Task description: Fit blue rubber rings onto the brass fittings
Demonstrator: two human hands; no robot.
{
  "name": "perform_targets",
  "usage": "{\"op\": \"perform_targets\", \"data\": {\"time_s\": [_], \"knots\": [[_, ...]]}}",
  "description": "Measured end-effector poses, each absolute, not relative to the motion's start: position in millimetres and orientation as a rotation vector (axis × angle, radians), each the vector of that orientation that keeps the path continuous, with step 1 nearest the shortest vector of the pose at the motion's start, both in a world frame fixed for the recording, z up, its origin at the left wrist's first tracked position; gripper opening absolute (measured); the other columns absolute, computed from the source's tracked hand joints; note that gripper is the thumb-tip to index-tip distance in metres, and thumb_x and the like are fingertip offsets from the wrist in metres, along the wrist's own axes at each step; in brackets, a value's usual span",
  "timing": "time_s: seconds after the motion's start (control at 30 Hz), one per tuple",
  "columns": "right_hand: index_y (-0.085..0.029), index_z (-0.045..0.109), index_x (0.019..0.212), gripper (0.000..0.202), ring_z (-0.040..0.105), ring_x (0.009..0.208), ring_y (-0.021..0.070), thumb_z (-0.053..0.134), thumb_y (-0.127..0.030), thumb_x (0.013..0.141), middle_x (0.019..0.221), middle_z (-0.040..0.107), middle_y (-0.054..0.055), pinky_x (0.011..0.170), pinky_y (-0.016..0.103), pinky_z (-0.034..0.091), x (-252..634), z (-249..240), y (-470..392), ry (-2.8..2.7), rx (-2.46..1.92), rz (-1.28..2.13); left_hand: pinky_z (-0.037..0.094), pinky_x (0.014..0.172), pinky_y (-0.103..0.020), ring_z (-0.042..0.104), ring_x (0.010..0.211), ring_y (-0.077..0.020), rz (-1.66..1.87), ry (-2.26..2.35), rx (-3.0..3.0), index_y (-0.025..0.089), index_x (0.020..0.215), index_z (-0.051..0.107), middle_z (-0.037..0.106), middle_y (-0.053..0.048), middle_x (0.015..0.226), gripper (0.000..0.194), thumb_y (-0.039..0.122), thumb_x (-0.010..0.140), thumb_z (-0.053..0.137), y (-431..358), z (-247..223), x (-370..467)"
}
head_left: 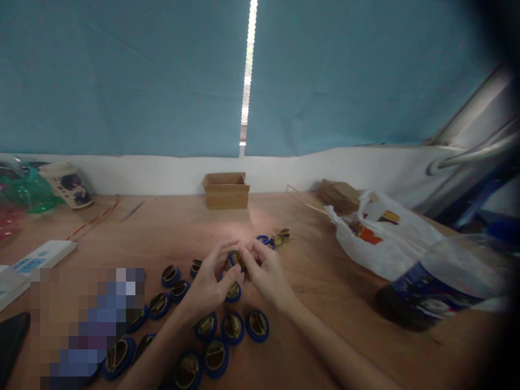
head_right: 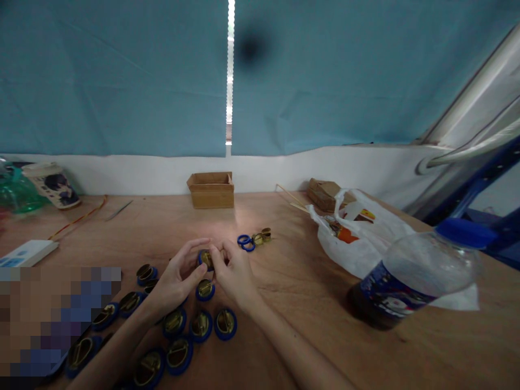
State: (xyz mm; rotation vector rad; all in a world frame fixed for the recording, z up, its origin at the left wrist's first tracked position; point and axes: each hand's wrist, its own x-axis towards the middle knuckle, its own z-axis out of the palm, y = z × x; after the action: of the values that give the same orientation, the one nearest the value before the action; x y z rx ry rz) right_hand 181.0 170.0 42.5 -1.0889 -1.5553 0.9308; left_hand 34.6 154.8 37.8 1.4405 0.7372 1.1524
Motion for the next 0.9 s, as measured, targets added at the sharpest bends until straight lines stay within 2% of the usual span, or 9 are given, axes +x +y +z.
{"op": "perform_targets", "data": {"time_s": [0.1, 0.2, 0.4, 0.6, 0.73, 0.9], "knots": [[-0.021, 0.049, 0.068, 0.031, 0.048, 0.042, 0.0107, 0.050, -0.037, 0.094, 0.048, 0.048, -0.006, 0.042, 0.022, 0.036, 182, 45, 172, -1.542, -1.026, 0.987, 0.041, 0.108, -0.041, 0.055, 0.127, -0.0243, 1.195, 0.767, 1.454, 0.021, 0.129, 0.044, 0.061, -0.012, 0.132, 0.045, 0.013, 0.088, 0.058, 157, 38, 31], [-0.020, 0.055, 0.078, 0.026, 0.046, 0.041, 0.0102, 0.047, -0.038, 0.095, 0.048, 0.047, -0.008, 0.043, 0.022, 0.037, 183, 50, 173, -1.530, -0.963, 1.035, 0.039, 0.110, -0.041, 0.053, 0.129, -0.0240, 1.247, 0.750, 1.427, 0.022, 0.128, 0.045, 0.059, -0.013, 0.135, 0.048, 0.011, 0.084, 0.062, 161, 40, 27], [-0.020, 0.055, 0.088, 0.009, 0.044, 0.040, 0.0088, 0.057, -0.029, 0.088, 0.050, 0.045, -0.010, 0.042, 0.020, 0.036, 184, 52, 171, -1.522, -0.892, 1.110, 0.041, 0.109, -0.042, 0.052, 0.130, -0.0253, 1.267, 0.683, 1.417, 0.023, 0.125, 0.049, 0.057, -0.012, 0.138, 0.048, 0.009, 0.082, 0.066, 161, 42, 24], [-0.022, 0.049, 0.089, 0.010, 0.038, 0.038, 0.0072, 0.058, -0.026, 0.087, 0.049, 0.041, -0.013, 0.040, 0.019, 0.028, 185, 51, 173, -1.502, -0.889, 1.176, 0.040, 0.110, -0.039, 0.052, 0.130, -0.0238, 1.256, 0.683, 1.527, 0.023, 0.125, 0.051, 0.058, -0.010, 0.137, 0.049, 0.004, 0.082, 0.063, 156, 45, 27], [-0.024, 0.043, 0.087, 0.017, 0.034, 0.036, 0.0068, 0.059, -0.027, 0.083, 0.046, 0.039, -0.015, 0.039, 0.018, 0.027, 192, 53, 178, -1.471, -0.960, 1.370, 0.038, 0.111, -0.040, 0.051, 0.131, -0.0245, 1.236, 0.694, 1.600, 0.023, 0.127, 0.048, 0.058, -0.010, 0.136, 0.051, 0.003, 0.083, 0.062, 153, 46, 27], [-0.020, 0.054, 0.086, 0.009, 0.040, 0.038, 0.0091, 0.051, -0.029, 0.086, 0.046, 0.046, -0.010, 0.042, 0.021, 0.035, 201, 55, 180, -1.592, -0.952, 1.585, 0.043, 0.107, -0.038, 0.052, 0.129, -0.0240, 1.215, 0.779, 1.633, 0.026, 0.128, 0.047, 0.058, -0.008, 0.133, 0.053, 0.004, 0.082, 0.062, 149, 47, 27]]}}
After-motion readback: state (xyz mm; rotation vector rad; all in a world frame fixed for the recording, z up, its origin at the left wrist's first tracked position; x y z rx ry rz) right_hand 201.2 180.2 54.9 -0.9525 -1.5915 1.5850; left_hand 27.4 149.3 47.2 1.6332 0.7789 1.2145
